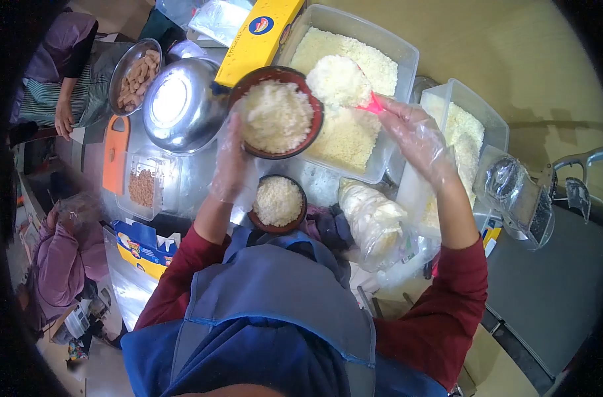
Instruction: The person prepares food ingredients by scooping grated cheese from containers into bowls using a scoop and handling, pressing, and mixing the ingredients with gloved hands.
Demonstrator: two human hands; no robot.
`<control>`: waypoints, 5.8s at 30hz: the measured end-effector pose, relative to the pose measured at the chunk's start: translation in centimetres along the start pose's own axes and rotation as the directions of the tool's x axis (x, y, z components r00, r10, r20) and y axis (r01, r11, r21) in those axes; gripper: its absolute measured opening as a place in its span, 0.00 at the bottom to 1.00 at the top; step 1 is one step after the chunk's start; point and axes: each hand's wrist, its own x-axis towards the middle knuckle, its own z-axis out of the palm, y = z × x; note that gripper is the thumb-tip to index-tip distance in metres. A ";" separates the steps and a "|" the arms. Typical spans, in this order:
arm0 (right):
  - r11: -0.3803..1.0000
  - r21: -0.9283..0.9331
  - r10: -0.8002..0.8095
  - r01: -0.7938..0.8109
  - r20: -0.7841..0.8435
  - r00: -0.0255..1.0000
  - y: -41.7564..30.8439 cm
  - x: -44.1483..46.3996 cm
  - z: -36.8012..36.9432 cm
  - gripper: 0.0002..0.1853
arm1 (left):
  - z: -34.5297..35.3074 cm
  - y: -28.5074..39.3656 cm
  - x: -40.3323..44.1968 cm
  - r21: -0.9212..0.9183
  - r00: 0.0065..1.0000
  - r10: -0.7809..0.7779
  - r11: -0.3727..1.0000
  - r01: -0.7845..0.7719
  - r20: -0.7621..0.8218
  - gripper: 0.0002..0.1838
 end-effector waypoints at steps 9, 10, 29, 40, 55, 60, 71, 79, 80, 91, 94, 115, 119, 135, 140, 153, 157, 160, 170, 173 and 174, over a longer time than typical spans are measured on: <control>0.632 -0.645 -0.652 0.430 -0.142 0.745 -4.2 -4.6 4.2 0.36 | 2.9 -1.6 0.2 -0.257 0.978 -0.064 0.960 0.115 0.196 0.38; 0.608 -0.674 -0.652 0.420 -0.120 0.749 -5.1 -5.1 3.5 0.36 | 2.7 -1.7 0.2 -0.247 0.980 -0.028 0.966 0.078 0.199 0.37; 0.841 -0.539 -0.084 0.051 -0.036 0.996 5.2 9.7 9.3 0.21 | -7.1 1.7 -3.2 -0.264 0.974 0.092 0.953 -0.147 -0.209 0.34; 0.934 -0.331 0.005 0.132 0.382 0.924 5.4 8.5 13.7 0.23 | -8.7 2.7 -4.6 -0.318 0.937 0.036 0.936 -0.154 -0.346 0.34; 0.979 0.049 -0.198 0.198 -0.003 0.980 -1.6 -1.3 2.5 0.18 | -3.1 -0.1 -3.2 -0.050 0.988 0.086 0.994 -0.093 -0.127 0.30; 0.828 -0.298 -0.520 0.475 -0.089 0.850 -5.0 -5.2 4.5 0.18 | 0.5 1.0 -4.6 -0.151 0.999 -0.026 0.988 0.030 0.030 0.35; 0.786 -0.414 -0.549 0.459 -0.127 0.826 -4.9 -7.5 3.6 0.18 | -0.4 -1.6 -6.6 -0.114 1.000 0.022 0.993 -0.020 0.015 0.37; 0.826 -0.251 -0.523 0.505 -0.007 0.852 -3.8 -6.6 3.6 0.17 | -0.8 -1.6 -8.3 -0.106 0.990 0.134 0.985 -0.139 -0.047 0.34; 0.820 -0.234 -0.530 0.523 0.039 0.847 -3.4 -6.3 3.5 0.18 | -1.1 -2.1 -8.5 -0.106 0.989 0.138 0.984 -0.143 -0.053 0.34; 0.915 -0.026 -0.393 0.403 0.169 0.904 -3.4 -5.7 3.6 0.18 | 0.7 -0.4 -10.8 -0.596 0.992 -0.122 0.799 0.084 -0.023 0.35; 0.952 -0.003 -0.301 0.306 0.163 0.940 -3.4 -5.7 2.6 0.18 | -0.5 -1.4 -10.7 -0.536 1.000 -0.020 0.844 0.014 -0.007 0.36; 0.624 -0.675 -0.565 0.393 -0.043 0.824 5.1 2.5 4.9 0.18 | -8.5 -3.0 -12.9 -0.452 0.919 -0.175 0.892 -0.003 -0.353 0.30; 0.466 -0.870 -0.161 0.161 0.096 0.982 9.2 4.4 7.5 0.18 | -12.2 -7.9 -13.0 -0.291 0.851 -0.166 0.957 0.016 -0.498 0.33; 0.588 -0.590 -0.563 0.553 0.192 0.804 -3.3 -9.9 3.4 0.22 | -16.0 -11.9 -12.0 0.581 0.772 -0.014 0.650 0.490 -0.635 0.41; 0.825 -0.383 -0.401 0.414 0.119 0.908 -4.6 -16.1 2.3 0.20 | -15.2 -11.4 -11.3 0.481 0.765 -0.059 0.745 0.461 -0.641 0.41; 0.934 0.076 -0.355 0.349 0.303 0.884 -2.9 -18.7 8.9 0.23 | -20.1 -15.1 -12.1 0.184 0.634 -0.097 0.914 0.362 -0.767 0.37; 0.642 -0.426 -0.661 0.637 0.114 0.742 4.2 -11.0 19.3 0.35 | -21.7 -15.2 -12.8 -0.052 0.626 -0.129 0.989 0.139 -0.769 0.35; 0.586 -0.641 -0.699 0.496 -0.090 0.709 8.3 -6.9 23.2 0.36 | -23.1 -14.8 -13.0 0.077 0.604 -0.141 0.944 0.321 -0.784 0.35; 0.961 -0.220 -0.145 0.165 0.106 0.984 9.2 -4.8 25.1 0.39 | -21.8 -10.9 -14.1 -0.548 0.374 -0.426 0.765 -0.338 -0.824 0.46; 0.988 -0.037 -0.146 0.153 0.136 0.980 10.7 -3.0 27.1 0.40 | -23.7 -12.9 -15.3 -0.511 0.342 -0.384 0.709 -0.486 -0.858 0.53; 0.988 -0.037 -0.144 0.150 0.140 0.980 9.0 -3.6 26.9 0.40 | -24.3 -13.4 -15.6 -0.511 0.319 -0.400 0.651 -0.561 -0.859 0.55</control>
